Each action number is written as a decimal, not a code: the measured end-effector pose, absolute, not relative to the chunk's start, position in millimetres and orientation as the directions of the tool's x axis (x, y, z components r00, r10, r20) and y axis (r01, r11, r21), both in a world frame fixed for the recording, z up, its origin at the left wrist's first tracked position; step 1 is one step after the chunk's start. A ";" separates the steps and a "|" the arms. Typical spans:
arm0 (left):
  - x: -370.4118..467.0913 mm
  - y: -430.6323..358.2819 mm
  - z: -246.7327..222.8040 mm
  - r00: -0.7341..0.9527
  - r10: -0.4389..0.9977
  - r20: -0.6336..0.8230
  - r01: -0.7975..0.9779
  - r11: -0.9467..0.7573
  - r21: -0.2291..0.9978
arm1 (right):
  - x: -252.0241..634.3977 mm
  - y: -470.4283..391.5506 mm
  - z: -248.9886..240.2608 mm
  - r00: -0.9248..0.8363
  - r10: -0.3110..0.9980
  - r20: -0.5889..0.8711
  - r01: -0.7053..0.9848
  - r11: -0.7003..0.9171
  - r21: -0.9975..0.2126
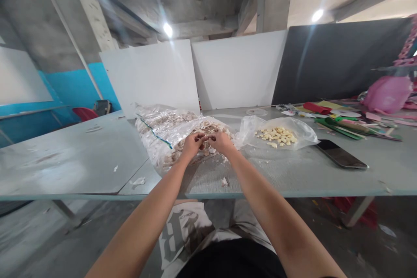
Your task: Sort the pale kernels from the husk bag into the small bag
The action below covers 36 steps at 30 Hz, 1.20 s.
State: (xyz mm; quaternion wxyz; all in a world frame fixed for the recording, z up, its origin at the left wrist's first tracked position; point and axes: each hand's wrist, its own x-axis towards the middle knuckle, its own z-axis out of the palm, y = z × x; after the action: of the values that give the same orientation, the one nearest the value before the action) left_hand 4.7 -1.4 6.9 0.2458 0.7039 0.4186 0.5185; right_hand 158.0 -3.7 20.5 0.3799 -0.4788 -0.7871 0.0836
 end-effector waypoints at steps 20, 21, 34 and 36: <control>5.2 1.7 4.5 0.123 0.853 0.508 0.310 -0.519 0.797 | 159.4 -4.8 22.2 -0.274 0.863 0.425 0.567 0.502 -0.653; 5.4 2.0 4.0 0.123 0.853 0.506 0.310 -0.518 0.797 | 159.4 -4.2 21.6 -0.273 0.865 0.422 0.570 0.499 -0.653; 6.4 -3.4 8.4 0.184 0.842 0.507 0.294 -0.540 0.789 | 158.0 -6.4 23.7 -0.289 0.872 0.395 0.564 0.489 -0.666; 6.0 -2.6 7.7 0.181 0.842 0.508 0.298 -0.539 0.788 | 158.2 -8.8 25.5 -0.296 0.868 0.400 0.570 0.496 -0.655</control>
State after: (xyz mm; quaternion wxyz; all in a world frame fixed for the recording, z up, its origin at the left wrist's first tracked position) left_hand 6.0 -2.6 7.7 0.2706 0.7191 0.3963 0.5026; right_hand 158.2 -8.8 25.5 0.3739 -0.4608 -0.7799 0.1992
